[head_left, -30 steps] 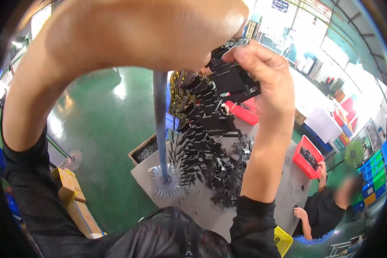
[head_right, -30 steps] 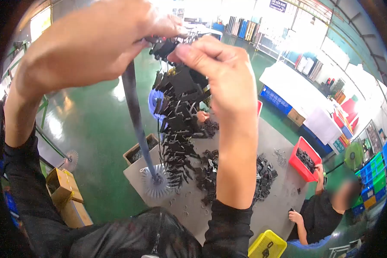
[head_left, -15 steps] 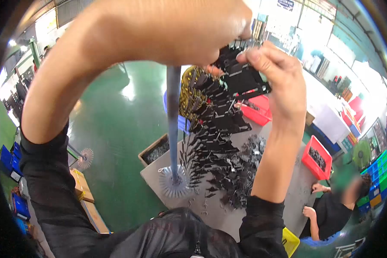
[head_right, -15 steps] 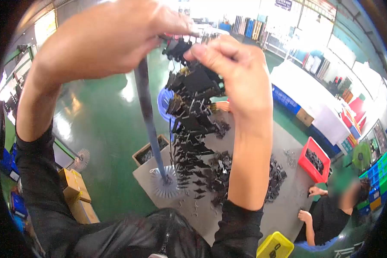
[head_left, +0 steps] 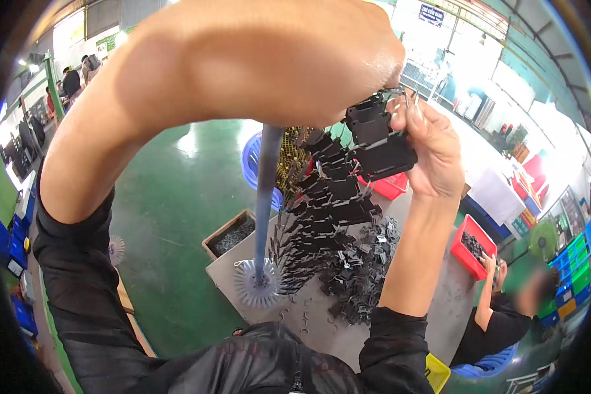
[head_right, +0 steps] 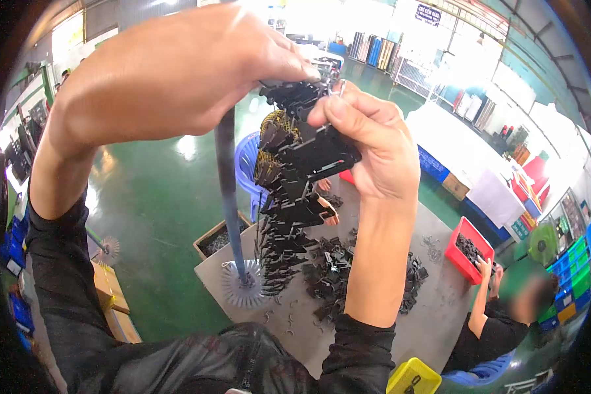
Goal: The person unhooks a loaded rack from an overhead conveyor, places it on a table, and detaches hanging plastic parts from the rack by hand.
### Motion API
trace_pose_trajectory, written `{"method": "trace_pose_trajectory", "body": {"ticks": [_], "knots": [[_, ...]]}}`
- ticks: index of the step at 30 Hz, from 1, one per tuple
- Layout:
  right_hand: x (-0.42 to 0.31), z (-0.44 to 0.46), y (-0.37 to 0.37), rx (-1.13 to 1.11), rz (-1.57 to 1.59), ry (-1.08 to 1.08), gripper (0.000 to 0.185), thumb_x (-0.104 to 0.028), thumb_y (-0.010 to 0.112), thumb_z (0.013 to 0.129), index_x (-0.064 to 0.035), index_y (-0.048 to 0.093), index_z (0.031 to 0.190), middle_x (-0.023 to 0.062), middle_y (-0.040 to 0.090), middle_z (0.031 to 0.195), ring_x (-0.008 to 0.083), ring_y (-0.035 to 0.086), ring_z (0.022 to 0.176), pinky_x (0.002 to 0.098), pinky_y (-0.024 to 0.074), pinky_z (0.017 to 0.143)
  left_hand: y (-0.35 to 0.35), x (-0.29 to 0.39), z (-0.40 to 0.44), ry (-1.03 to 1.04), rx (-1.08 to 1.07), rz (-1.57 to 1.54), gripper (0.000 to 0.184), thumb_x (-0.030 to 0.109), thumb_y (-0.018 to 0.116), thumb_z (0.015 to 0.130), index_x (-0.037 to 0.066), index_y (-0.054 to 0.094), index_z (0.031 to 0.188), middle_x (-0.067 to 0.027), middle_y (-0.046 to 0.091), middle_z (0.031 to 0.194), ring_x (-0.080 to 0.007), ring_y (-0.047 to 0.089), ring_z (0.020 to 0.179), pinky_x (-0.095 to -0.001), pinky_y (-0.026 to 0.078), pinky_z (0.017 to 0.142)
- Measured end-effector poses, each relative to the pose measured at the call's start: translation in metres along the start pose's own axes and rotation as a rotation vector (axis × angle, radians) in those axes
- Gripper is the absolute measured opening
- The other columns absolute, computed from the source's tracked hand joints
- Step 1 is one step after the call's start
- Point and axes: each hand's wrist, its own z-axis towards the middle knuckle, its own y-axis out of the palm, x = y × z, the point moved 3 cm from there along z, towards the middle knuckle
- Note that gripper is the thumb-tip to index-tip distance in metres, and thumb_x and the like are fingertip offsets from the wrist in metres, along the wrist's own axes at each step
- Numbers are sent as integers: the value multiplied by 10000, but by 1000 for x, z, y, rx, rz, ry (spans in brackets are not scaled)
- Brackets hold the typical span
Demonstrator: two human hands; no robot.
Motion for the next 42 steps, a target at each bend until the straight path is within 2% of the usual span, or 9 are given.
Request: {"method": "trace_pose_trajectory", "body": {"ticks": [3, 6, 9, 21, 23, 26, 30, 34, 42], "knots": [[-4, -16, -6, 65, 210, -34, 227, -187, 650, 808, 35, 637, 765, 57, 575, 813, 119, 496, 777, 245, 357, 756, -23, 31, 2, -172, -199, 340, 263, -11, 474, 762, -41, 543, 1014, -204, 614, 899, -322, 613, 853, -361, 493, 735], [5, -22, -41, -27, 173, 44, 210, -174, 638, 816, 31, 638, 772, 51, 580, 825, 118, 497, 784, 253, 370, 773, -18, 18, -4, -213, -55, 447, 350, -20, 440, 785, -30, 536, 1122, -211, 614, 985, -308, 608, 933, -361, 489, 804], [-7, -25, -59, 73, -184, 138, 209, -185, 626, 824, 22, 656, 817, 32, 597, 817, 114, 512, 819, 259, 368, 814, -17, 8, -3, -397, 10, 425, 408, -10, 447, 801, 3, 516, 1204, -185, 620, 1044, -288, 610, 946, -354, 491, 826], [34, -61, -212, 388, -1099, 402, 237, -216, 615, 798, 8, 687, 774, 52, 651, 733, 114, 557, 717, 272, 427, 728, -9, -20, -32, -127, 257, 329, 493, 56, 609, 759, 47, 511, 1242, -140, 543, 1235, -281, 562, 1058, -370, 473, 856], [61, -79, -244, 331, -1516, 502, 268, -313, 608, 769, -57, 682, 748, 119, 622, 623, 218, 600, 595, 320, 462, 626, -7, -13, -29, -66, 251, 393, 511, 39, 617, 756, 69, 505, 1254, -118, 539, 1252, -268, 561, 1064, -358, 492, 828], [66, -96, -218, 378, -1817, 745, 277, -359, 660, 691, -97, 702, 774, 133, 660, 778, 282, 643, 810, 379, 485, 748, -8, 4, -26, -46, 198, 383, 540, 54, 634, 740, 47, 490, 1260, -146, 542, 1236, -280, 555, 1074, -364, 491, 838], [34, -62, -130, 452, -1608, 239, 292, -260, 662, 769, -81, 661, 999, 103, 630, 864, 216, 602, 812, 324, 455, 750, -5, 24, -7, -85, 148, 694, 540, 82, 641, 719, 20, 498, 1237, -192, 571, 1139, -342, 563, 991, -376, 447, 882], [-31, -41, -21, 556, -1047, -409, 126, -113, 631, 817, -46, 676, 915, 37, 534, 716, 89, 459, 645, 247, 388, 603, 2, 29, 16, -83, 72, 695, 400, 25, 579, 717, -14, 577, 1115, -175, 619, 1030, -337, 570, 962, -393, 443, 859], [-36, -28, 32, 456, -1221, -353, 145, -183, 714, 717, -53, 653, 722, 55, 562, 678, 220, 521, 603, 324, 348, 628, 10, 30, 30, -97, 139, 689, 363, -40, 522, 677, -32, 608, 1029, -190, 627, 956, -343, 585, 915, -393, 458, 827]]}}
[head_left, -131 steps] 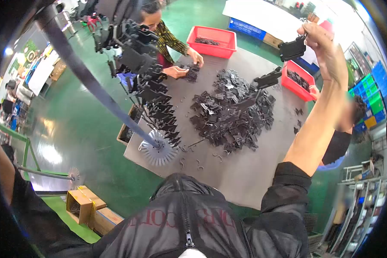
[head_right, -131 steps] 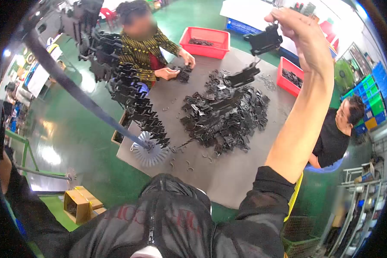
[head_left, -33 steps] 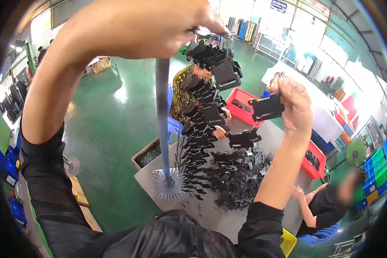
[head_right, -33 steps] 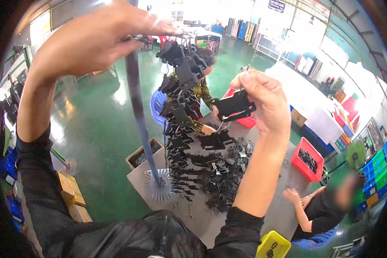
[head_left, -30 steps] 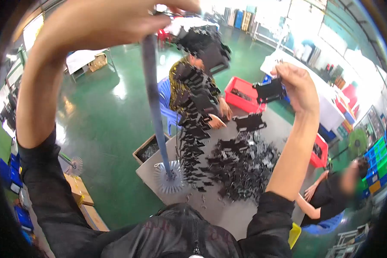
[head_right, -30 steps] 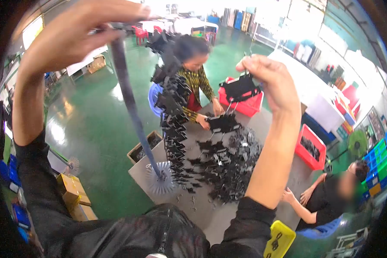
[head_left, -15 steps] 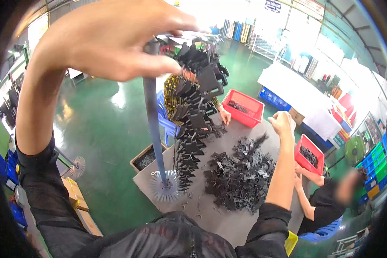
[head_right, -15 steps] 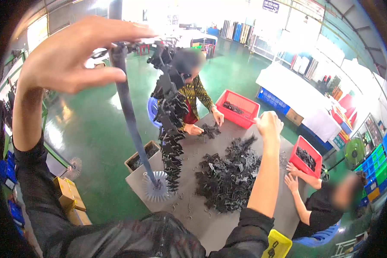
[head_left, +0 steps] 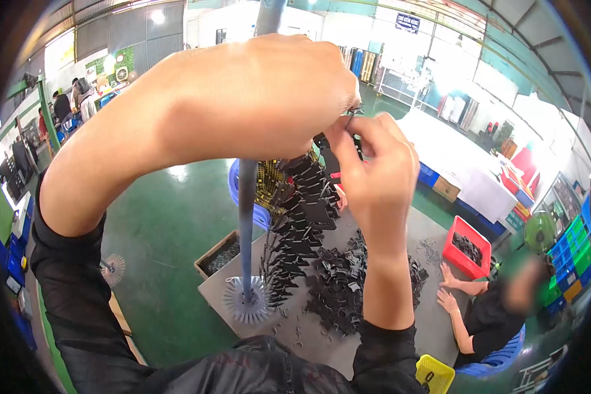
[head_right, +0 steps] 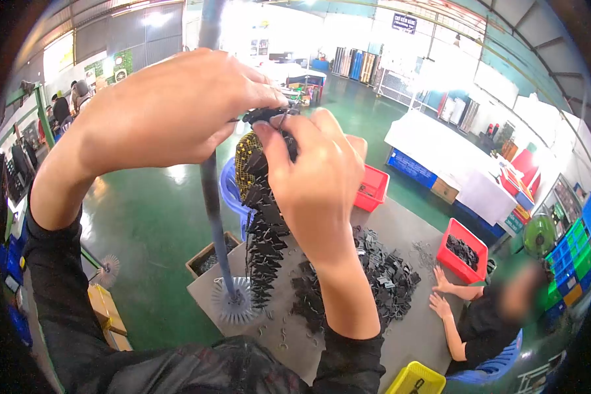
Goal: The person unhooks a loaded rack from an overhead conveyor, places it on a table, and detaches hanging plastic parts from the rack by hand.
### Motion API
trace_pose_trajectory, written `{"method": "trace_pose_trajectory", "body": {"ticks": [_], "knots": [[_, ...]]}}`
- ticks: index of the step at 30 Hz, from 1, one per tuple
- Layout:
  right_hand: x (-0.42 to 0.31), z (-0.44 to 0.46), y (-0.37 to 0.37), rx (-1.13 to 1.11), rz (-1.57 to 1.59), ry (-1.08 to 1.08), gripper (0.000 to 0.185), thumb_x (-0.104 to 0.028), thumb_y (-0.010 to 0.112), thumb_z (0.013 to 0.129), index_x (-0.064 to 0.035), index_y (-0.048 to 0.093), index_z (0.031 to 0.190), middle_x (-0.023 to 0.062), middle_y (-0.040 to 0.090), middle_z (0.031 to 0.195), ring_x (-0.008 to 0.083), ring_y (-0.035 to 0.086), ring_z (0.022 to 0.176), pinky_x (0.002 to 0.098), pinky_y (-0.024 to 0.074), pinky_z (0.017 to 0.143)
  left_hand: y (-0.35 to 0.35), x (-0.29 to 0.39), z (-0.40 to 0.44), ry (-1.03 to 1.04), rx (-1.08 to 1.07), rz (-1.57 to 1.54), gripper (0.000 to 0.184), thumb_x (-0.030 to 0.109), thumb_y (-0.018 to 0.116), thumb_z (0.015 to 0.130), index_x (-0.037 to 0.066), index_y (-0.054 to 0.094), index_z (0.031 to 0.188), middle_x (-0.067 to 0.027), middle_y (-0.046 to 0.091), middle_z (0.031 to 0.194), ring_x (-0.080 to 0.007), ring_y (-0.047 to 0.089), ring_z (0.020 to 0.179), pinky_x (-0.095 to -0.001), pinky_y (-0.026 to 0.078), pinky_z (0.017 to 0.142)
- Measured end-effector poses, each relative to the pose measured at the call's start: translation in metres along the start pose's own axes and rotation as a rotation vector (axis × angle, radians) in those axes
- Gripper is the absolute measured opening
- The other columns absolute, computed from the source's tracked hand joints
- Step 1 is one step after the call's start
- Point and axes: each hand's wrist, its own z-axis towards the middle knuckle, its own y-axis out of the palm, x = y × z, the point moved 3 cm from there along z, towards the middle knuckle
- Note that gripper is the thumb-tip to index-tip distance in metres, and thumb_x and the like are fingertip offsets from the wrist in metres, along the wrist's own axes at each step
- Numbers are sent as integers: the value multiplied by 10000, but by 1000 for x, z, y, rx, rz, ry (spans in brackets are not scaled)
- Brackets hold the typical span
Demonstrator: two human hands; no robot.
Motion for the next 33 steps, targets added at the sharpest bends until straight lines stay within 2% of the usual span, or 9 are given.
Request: {"method": "trace_pose_trajectory", "body": {"ticks": [2, 3, 6, 11, 19, 22, 23, 32, 33], "knots": [[5, 7, 3, -70, 69, 68, 163, -179, 702, 728, -29, 648, 693, 67, 541, 651, 196, 515, 595, 320, 350, 623, -2, 2, 2, -7, 7, 19, 367, -47, 519, 675, -33, 604, 1031, -189, 627, 949, -343, 585, 913, -396, 458, 822], [17, 9, 5, -207, 471, 235, 199, -184, 676, 775, 2, 668, 705, 60, 561, 658, 141, 519, 629, 291, 369, 650, -2, 1, 0, 27, 50, 16, 373, -51, 519, 675, -27, 603, 1038, -184, 626, 957, -343, 584, 914, -396, 456, 822], [27, 13, -3, -458, 915, 355, 217, -194, 650, 820, 13, 692, 769, 41, 601, 701, 102, 518, 680, 255, 381, 686, -1, -2, -8, 91, 127, -9, 393, -62, 523, 677, -7, 598, 1059, -168, 625, 984, -341, 579, 915, -395, 449, 827], [24, 12, -7, -518, 1083, 427, 249, -193, 645, 821, 50, 681, 780, 52, 623, 730, 101, 523, 709, 240, 379, 708, -10, 5, -16, 120, 183, 4, 418, -64, 549, 677, 18, 595, 1085, -135, 624, 1026, -332, 571, 923, -394, 441, 838], [53, 4, -32, -722, 807, 390, 231, -148, 631, 817, 50, 665, 704, 56, 587, 667, 104, 542, 662, 247, 406, 642, -4, -30, -28, 116, 194, -53, 452, -66, 542, 692, 55, 587, 1125, -128, 622, 1052, -328, 565, 982, -399, 438, 853], [51, 1, -26, -358, 657, 374, 198, -145, 663, 797, 35, 674, 716, 30, 556, 649, 97, 519, 641, 237, 381, 609, -8, -31, -29, 118, 174, -133, 468, -64, 549, 690, 56, 571, 1142, -135, 617, 1057, -329, 560, 1010, -402, 433, 872], [40, 3, -23, -261, 479, 330, 213, -166, 633, 814, 35, 685, 769, 20, 547, 640, 83, 399, 637, 238, 329, 657, -8, -33, -30, 126, 146, -155, 476, -61, 552, 691, 58, 563, 1152, -132, 615, 1064, -330, 559, 1011, -401, 432, 875], [1, 18, 27, -160, 379, 126, 155, -111, 665, 810, 16, 689, 896, -17, 418, 649, 70, 352, 622, 232, 279, 561, -10, -24, -30, 29, 26, -72, 330, 25, 552, 779, 21, 532, 1108, -151, 595, 1025, -315, 577, 947, -369, 456, 818], [1, 18, 27, -120, 408, 154, 122, -103, 676, 756, 11, 670, 800, 100, 463, 615, 183, 444, 572, 332, 332, 539, -16, -16, -25, -21, -37, -60, 290, 32, 546, 776, 12, 541, 1065, -154, 603, 976, -318, 588, 897, -369, 470, 775]]}}
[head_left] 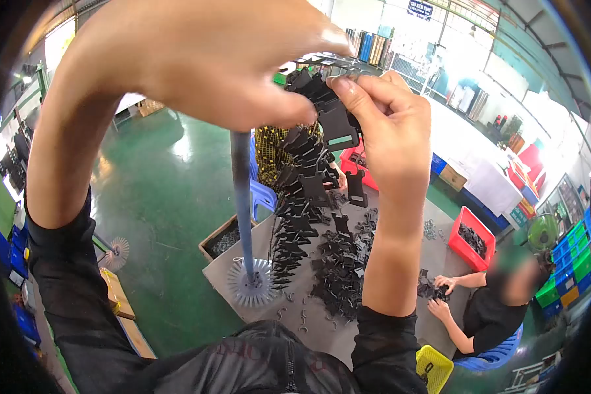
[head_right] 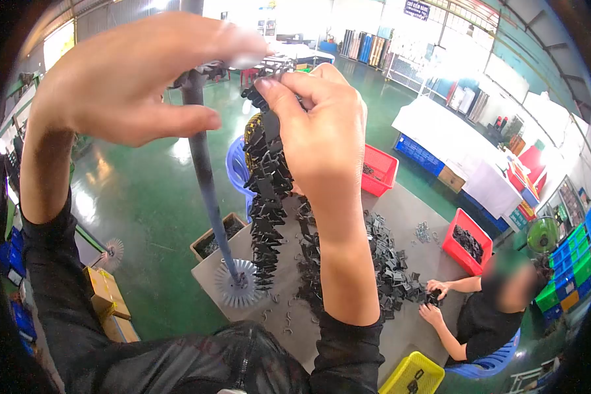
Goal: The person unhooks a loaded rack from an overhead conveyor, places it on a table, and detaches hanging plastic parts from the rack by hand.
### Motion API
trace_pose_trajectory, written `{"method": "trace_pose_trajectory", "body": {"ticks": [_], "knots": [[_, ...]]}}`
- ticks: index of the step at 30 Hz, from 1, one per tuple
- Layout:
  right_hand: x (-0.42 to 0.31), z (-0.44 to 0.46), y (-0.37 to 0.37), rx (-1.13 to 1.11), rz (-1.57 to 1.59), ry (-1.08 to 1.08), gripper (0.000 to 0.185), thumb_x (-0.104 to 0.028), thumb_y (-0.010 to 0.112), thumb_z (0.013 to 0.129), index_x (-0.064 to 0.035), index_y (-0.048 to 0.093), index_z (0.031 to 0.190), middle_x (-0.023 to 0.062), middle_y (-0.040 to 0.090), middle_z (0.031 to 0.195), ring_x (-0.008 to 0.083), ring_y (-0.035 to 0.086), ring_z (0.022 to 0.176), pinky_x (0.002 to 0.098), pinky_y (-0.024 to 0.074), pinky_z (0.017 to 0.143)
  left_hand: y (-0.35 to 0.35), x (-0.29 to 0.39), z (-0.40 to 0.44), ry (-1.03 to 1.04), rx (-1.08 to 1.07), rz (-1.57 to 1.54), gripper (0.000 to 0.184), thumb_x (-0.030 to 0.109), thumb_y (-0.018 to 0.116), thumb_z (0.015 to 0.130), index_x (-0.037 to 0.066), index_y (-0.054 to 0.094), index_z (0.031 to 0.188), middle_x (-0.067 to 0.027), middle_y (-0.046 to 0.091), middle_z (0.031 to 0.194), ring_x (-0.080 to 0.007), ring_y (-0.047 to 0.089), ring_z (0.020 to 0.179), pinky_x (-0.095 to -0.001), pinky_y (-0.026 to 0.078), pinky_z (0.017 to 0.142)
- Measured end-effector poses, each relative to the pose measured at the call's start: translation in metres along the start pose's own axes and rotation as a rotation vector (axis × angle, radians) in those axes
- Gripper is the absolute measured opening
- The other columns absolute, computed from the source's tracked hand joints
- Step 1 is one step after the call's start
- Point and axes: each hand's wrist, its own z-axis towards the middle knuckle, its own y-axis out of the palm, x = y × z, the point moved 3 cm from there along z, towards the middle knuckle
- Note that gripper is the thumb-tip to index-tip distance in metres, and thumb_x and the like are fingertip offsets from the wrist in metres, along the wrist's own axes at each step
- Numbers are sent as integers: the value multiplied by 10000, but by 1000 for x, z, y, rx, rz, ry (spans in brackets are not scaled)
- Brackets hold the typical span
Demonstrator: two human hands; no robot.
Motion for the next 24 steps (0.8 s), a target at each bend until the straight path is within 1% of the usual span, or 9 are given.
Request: {"method": "trace_pose_trajectory", "body": {"ticks": [3, 5, 6, 10, 14, 19, 20, 22, 24], "knots": [[3, 3, -7, -46, -9, 60, 121, -109, 668, 763, 11, 680, 773, 88, 536, 668, 153, 489, 629, 299, 363, 588, -17, 24, 13, -149, -196, 26, 185, 54, 528, 767, -12, 570, 935, -164, 624, 829, -329, 623, 750, -369, 513, 644], [11, 7, -16, -156, 246, 203, 132, -108, 651, 774, 20, 682, 771, 73, 589, 739, 137, 520, 686, 270, 382, 648, -14, 24, 14, -122, -232, 4, 190, 52, 513, 761, -19, 584, 922, -167, 629, 765, -319, 632, 683, -366, 525, 587], [15, 7, -23, -214, 374, 272, 139, -107, 642, 780, 25, 683, 770, 66, 616, 775, 129, 535, 714, 256, 392, 678, -12, 19, 13, -54, -202, -29, 221, 43, 503, 757, -18, 588, 952, -168, 626, 751, -306, 631, 666, -364, 523, 575], [40, -1, -59, -404, 691, 292, 182, -124, 626, 800, 47, 668, 848, 61, 651, 846, 111, 559, 772, 234, 402, 740, -8, 3, 18, -317, -298, 21, 374, 27, 477, 740, 1, 577, 1100, -151, 621, 697, -252, 602, 584, -340, 511, 534], [53, -12, -108, -404, 313, 337, 235, -242, 635, 819, -19, 688, 865, 12, 661, 836, 68, 550, 773, 203, 378, 685, 6, -11, 6, -262, -129, 49, 391, 78, 515, 778, 38, 563, 1165, -126, 623, 815, -200, 584, 686, -299, 479, 607], [104, -28, -187, -336, -31, 492, 272, -282, 625, 830, -32, 681, 922, 5, 654, 883, 54, 531, 808, 196, 352, 701, 40, -75, -10, -99, 66, -448, 369, 163, 587, 852, 88, 553, 1211, -98, 630, 1046, -138, 576, 903, -244, 434, 746], [114, -27, -203, -327, -178, 514, 270, -290, 622, 833, -41, 684, 919, 6, 655, 886, 57, 532, 820, 204, 347, 698, 22, -49, -9, -183, 10, 1, 375, 192, 612, 842, 113, 577, 1207, -90, 674, 961, -87, 604, 793, -192, 453, 637], [129, -28, -232, -312, -468, 542, 268, -307, 616, 838, -61, 689, 912, 8, 658, 892, 62, 532, 843, 222, 338, 693, 20, -46, -8, -192, -23, 34, 346, 168, 589, 853, 133, 586, 1197, -82, 677, 969, -71, 602, 772, -185, 449, 631], [125, -36, -239, -226, -537, 458, 267, -288, 616, 835, -39, 695, 892, 4, 657, 853, 65, 524, 781, 217, 361, 702, 33, -96, -17, 245, 32, 83, 343, 131, 566, 861, 137, 582, 1203, -89, 681, 965, -91, 618, 777, -197, 477, 642]]}}
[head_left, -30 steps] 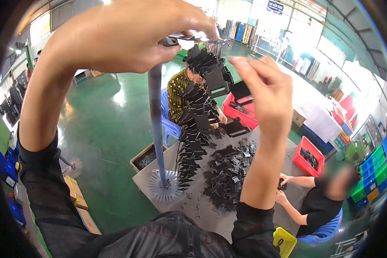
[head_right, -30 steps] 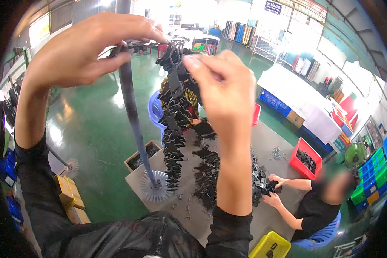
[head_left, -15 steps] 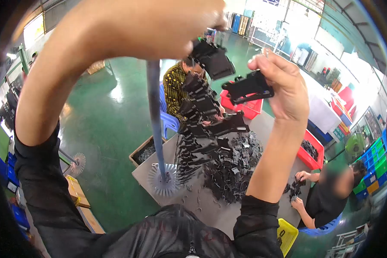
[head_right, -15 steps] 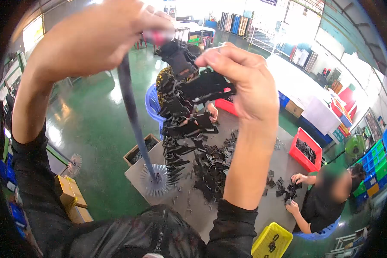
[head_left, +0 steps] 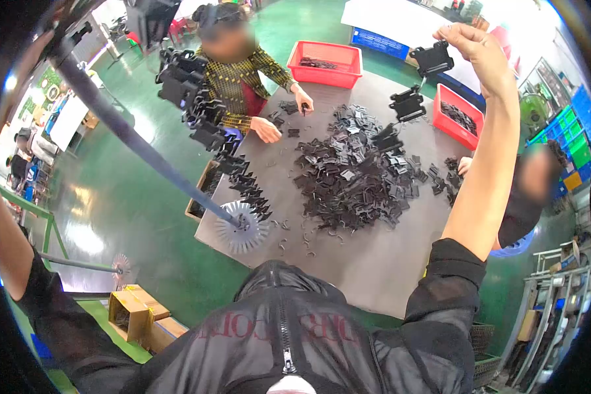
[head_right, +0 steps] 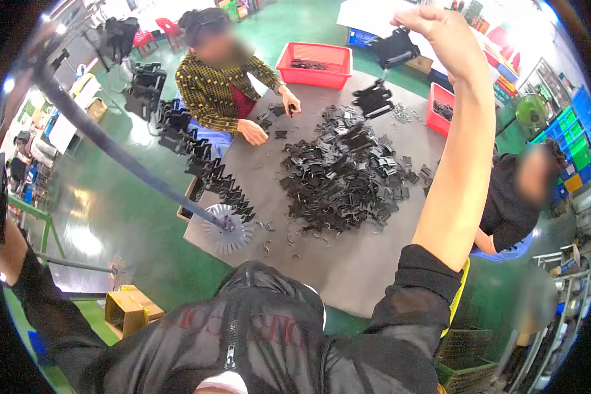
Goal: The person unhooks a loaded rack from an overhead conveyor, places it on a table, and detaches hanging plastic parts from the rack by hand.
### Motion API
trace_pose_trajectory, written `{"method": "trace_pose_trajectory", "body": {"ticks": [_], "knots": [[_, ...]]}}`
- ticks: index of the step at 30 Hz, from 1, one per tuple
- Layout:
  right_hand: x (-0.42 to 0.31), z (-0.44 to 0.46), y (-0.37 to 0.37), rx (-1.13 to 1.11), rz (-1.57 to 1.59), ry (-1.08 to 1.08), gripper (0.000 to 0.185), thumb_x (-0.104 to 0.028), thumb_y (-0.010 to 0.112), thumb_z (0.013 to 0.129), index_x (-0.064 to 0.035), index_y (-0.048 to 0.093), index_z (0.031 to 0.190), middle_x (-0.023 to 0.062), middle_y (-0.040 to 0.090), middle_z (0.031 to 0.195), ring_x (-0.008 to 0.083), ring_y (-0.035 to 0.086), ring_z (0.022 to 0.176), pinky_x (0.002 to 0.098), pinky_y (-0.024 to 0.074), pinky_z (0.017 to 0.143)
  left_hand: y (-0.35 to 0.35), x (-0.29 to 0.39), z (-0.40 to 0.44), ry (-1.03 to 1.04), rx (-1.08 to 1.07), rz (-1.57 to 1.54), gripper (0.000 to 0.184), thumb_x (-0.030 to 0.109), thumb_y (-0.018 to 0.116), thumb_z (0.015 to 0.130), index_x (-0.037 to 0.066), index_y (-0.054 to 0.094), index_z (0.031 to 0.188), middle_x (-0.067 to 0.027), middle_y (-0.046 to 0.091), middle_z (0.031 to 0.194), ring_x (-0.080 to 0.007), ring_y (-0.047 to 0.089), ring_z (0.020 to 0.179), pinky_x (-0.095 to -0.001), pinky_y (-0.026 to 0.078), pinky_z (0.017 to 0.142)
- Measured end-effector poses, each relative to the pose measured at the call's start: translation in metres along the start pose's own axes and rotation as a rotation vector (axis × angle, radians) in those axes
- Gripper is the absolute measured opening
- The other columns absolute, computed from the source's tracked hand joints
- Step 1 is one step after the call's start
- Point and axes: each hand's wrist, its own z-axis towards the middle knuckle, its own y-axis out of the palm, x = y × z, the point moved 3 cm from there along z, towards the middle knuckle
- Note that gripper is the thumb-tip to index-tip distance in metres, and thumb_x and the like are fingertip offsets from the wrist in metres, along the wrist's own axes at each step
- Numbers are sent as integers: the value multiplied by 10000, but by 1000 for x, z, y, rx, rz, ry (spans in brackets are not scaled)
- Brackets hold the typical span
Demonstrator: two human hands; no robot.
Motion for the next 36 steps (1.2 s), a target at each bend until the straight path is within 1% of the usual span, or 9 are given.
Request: {"method": "trace_pose_trajectory", "body": {"ticks": [1, 5, 8, 11, 16, 22, 25, 28, 36], "knots": [[2, -3, 0, 55, -24, -29, 268, -279, 615, 834, -29, 697, 882, 2, 657, 834, 67, 520, 750, 214, 372, 707, 8, -22, -13, 211, 42, 35, 344, 112, 554, 864, 139, 580, 1206, -92, 684, 962, -102, 626, 779, -202, 490, 648], [73, 8, 0, -47, -198, 194, 283, -299, 627, 829, -21, 674, 848, 38, 667, 824, 110, 562, 803, 307, 400, 782, -10, 50, 13, -259, 125, -44, 393, 79, 572, 849, 143, 556, 1236, -137, 670, 992, -182, 642, 898, -210, 503, 756], [108, -4, 21, 104, -636, 213, 369, -353, 619, 752, 2, 670, 838, 124, 671, 747, 236, 647, 730, 357, 463, 684, 37, -22, -45, -676, 217, -408, 345, 136, 590, 844, 58, 560, 1179, -162, 612, 1064, -207, 603, 991, -263, 461, 847], [80, -7, 50, 68, -750, 293, 340, -322, 661, 747, -97, 647, 1001, 150, 625, 1045, 316, 594, 990, 438, 451, 827, 3, 36, -19, -503, 240, -106, 409, 104, 548, 803, 45, 536, 1208, -151, 595, 990, -227, 571, 909, -311, 452, 790], [-68, 9, 98, 204, -156, -200, 267, -240, 663, 776, -91, 646, 998, 106, 599, 832, 231, 573, 786, 339, 447, 738, -36, 97, 60, -474, -135, 27, 489, 37, 457, 723, 36, 547, 1204, -154, 621, 664, -238, 596, 560, -340, 498, 549], [-215, -24, 120, 410, 363, -675, 160, -113, 677, 775, -49, 688, 921, -7, 466, 700, 57, 415, 636, 208, 346, 557, -51, 93, 58, -386, -259, -232, 328, 116, 503, 784, -6, 572, 1080, -188, 633, 853, -346, 605, 792, -395, 485, 715], [-234, -21, 130, 405, 168, -605, 197, -220, 661, 769, -31, 673, 824, 99, 571, 722, 252, 560, 642, 343, 432, 618, -28, 83, 57, -275, -44, -85, 348, 60, 562, 764, 14, 589, 1108, -177, 616, 1038, -323, 567, 999, -397, 434, 858], [-245, -13, 138, 352, 111, -445, 218, -223, 626, 792, -9, 667, 786, 121, 580, 711, 295, 562, 654, 354, 430, 640, -24, 86, 55, -279, 62, -58, 316, 10, 543, 728, 14, 623, 1034, -188, 627, 941, -347, 573, 912, -396, 443, 828], [-215, 6, 130, -318, 974, -403, 256, -235, 647, 830, 11, 692, 779, 28, 626, 727, 96, 543, 689, 232, 403, 674, -23, 90, 50, -157, 166, -17, 349, -22, 500, 733, 19, 612, 1061, -146, 628, 995, -343, 563, 917, -399, 436, 823]]}}
